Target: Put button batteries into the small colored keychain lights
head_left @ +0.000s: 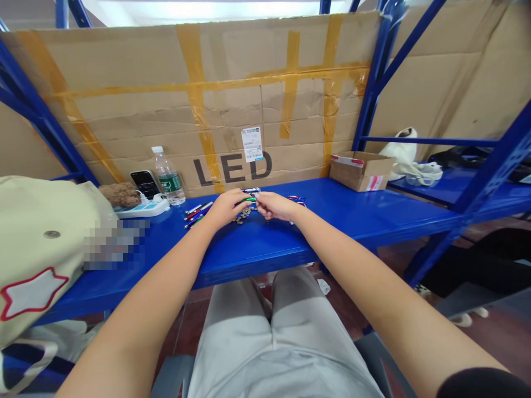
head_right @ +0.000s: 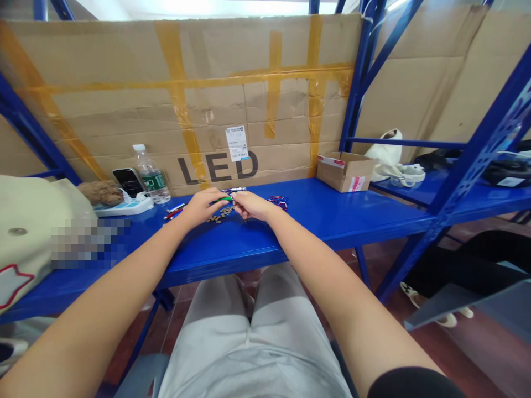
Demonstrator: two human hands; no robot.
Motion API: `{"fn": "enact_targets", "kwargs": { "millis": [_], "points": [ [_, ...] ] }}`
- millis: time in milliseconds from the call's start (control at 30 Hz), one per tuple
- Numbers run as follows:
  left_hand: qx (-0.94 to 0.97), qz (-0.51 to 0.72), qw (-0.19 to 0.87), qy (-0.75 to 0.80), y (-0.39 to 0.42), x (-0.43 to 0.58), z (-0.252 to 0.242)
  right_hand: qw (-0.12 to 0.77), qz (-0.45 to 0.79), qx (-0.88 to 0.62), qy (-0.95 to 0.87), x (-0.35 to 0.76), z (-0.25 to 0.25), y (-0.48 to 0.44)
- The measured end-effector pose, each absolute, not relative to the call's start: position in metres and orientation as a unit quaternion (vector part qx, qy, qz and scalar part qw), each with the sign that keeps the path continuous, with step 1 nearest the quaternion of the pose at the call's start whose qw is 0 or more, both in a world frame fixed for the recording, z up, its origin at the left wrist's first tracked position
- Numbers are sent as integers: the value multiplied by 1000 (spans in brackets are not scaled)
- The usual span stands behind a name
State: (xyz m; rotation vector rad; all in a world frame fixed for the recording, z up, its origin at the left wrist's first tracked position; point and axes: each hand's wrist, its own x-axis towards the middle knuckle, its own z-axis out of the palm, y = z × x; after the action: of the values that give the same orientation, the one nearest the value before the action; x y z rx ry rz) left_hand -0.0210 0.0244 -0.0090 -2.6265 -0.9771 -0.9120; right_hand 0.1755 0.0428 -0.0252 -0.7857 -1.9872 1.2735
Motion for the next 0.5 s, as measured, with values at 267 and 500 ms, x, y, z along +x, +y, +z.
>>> {"fn": "enact_targets", "kwargs": {
  "millis": [267,500],
  "points": [
    [-866,-350,-25,-356,25,-18,-12,387,60,-360,-847,171,-18,35],
    [-864,-355,68,-350,17,-10,-9,403,95,-389,-823,170,-15,30]
  ]
}}
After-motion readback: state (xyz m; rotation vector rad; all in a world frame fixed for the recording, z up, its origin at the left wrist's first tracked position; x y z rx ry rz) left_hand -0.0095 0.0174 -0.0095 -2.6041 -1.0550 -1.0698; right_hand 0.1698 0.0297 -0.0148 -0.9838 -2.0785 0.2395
